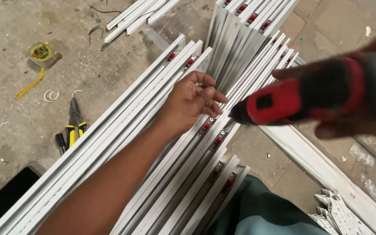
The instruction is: The person assembles white window frames by driving screws into the corners with a power drill. They handle the frames one at a time, picking up screws from the floor and positioning them by hand before securing the components.
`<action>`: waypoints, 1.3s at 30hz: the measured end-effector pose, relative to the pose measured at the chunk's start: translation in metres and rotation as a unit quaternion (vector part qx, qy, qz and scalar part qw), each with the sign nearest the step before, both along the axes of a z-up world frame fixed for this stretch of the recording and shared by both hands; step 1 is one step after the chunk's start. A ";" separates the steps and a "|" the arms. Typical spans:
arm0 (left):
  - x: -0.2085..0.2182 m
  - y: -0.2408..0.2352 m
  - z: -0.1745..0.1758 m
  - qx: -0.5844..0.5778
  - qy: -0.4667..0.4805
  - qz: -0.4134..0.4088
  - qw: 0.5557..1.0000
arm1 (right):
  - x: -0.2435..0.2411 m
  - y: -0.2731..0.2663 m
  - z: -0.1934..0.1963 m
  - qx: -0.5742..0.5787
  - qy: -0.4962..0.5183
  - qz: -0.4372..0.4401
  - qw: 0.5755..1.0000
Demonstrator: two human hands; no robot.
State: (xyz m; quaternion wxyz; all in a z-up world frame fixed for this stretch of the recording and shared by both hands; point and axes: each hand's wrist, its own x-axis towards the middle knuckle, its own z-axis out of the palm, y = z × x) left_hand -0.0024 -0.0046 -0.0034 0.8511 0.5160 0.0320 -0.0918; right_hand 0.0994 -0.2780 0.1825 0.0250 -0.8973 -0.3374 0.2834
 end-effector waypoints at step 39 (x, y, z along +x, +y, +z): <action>-0.035 -0.018 0.064 0.244 -0.080 -0.232 0.938 | -0.154 -0.123 -0.098 0.454 0.153 -0.389 0.787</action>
